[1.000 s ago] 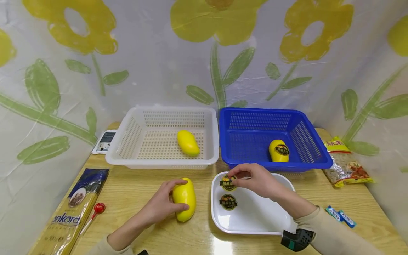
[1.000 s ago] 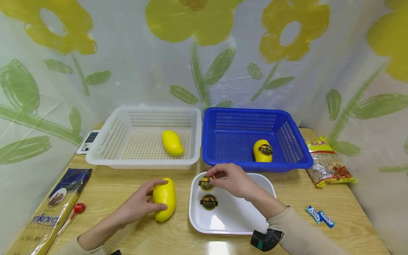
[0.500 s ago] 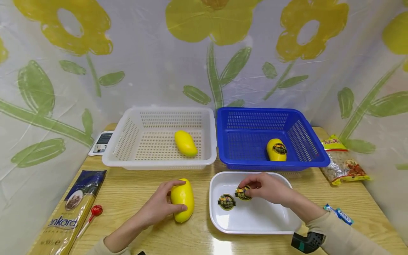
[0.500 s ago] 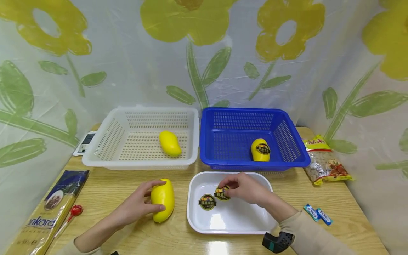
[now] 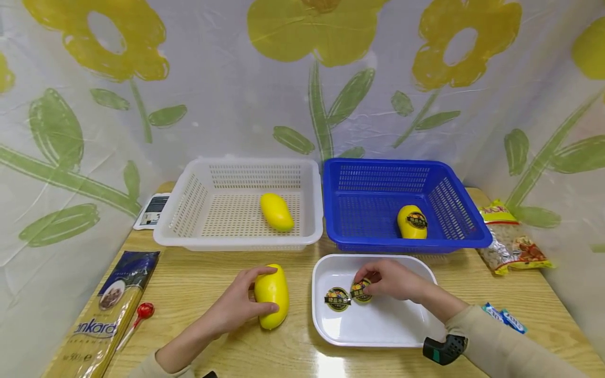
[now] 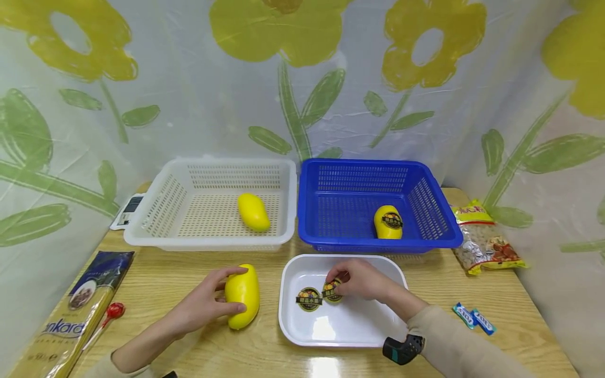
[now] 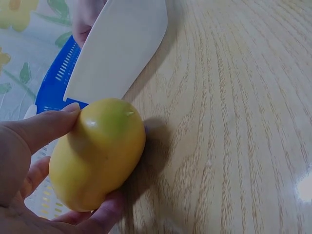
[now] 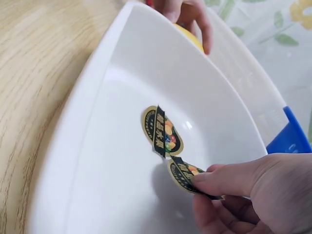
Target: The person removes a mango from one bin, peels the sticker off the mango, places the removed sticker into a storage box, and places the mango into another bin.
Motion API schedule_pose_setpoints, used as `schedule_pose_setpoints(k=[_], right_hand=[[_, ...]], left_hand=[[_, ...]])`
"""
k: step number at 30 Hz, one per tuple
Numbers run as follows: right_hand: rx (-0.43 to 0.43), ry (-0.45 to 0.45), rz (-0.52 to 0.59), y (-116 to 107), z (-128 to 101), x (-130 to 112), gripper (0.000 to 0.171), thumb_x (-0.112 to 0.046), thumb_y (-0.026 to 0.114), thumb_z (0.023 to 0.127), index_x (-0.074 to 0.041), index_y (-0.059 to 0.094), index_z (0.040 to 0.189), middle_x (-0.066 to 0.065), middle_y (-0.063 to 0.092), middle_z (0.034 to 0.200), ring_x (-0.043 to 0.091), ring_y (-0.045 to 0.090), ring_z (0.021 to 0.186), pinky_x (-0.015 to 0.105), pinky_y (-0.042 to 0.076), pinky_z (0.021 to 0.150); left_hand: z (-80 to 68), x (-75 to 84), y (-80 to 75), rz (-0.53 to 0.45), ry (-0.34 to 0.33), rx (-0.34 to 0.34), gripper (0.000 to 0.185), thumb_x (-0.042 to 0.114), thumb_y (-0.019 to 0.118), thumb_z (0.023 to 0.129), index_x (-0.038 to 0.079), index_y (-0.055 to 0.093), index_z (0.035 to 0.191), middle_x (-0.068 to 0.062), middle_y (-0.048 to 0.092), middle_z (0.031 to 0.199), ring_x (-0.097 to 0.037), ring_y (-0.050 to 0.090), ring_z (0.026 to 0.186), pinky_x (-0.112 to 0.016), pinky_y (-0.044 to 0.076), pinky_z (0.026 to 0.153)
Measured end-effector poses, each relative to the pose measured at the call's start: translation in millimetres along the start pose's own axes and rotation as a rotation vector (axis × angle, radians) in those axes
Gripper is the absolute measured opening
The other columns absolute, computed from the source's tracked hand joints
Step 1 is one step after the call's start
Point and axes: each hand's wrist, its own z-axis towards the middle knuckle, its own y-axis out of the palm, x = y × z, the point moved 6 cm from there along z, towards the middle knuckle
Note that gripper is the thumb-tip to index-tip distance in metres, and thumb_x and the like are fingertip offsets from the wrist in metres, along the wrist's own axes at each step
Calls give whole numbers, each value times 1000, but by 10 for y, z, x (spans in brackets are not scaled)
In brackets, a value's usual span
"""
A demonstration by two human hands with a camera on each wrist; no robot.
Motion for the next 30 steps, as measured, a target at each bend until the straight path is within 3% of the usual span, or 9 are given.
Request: schedule_pose_setpoints(k=[5,12,21,26,30], right_hand=[[-13,12,27,0,-18,-2,19,-5,76,79,-8,72,97,-1,67,89,10,55,80,23,47,72],[-12,18,38,30,-23,24,20,-5,77,77,-8,72,96,-2,64,84,9,52,76,21,44,68],[-9,23,-56,43,-8,21,20,-5,78,74,-11,72,92,-9,58,77,6,49,72,21,42,65],[-16,23,-53,47,-3,13,20,-5,78,73,-11,72,92,-9,59,76,6,49,71,22,42,64],[-6,-7,-111,72,12,-7,20,-3,77,71,-11,71,88,-11,56,72,3,46,68,21,41,62]], left_hand=[[6,5,11,-19,11,-14,66,19,86,75,16,56,133,-23,39,137,-30,51,109,-35,53,80],[4,6,7,-5,7,-13,66,19,86,75,17,56,133,-21,40,139,-30,51,111,-37,52,82],[14,4,2,16,10,-17,65,21,86,75,18,56,133,-20,41,139,-29,50,114,-45,48,91],[16,0,-2,1,13,-19,65,20,86,75,17,56,133,-21,40,138,-30,50,112,-41,51,86],[16,-1,-3,-15,11,-22,65,18,86,75,16,56,133,-22,38,139,-31,50,112,-37,52,82]])
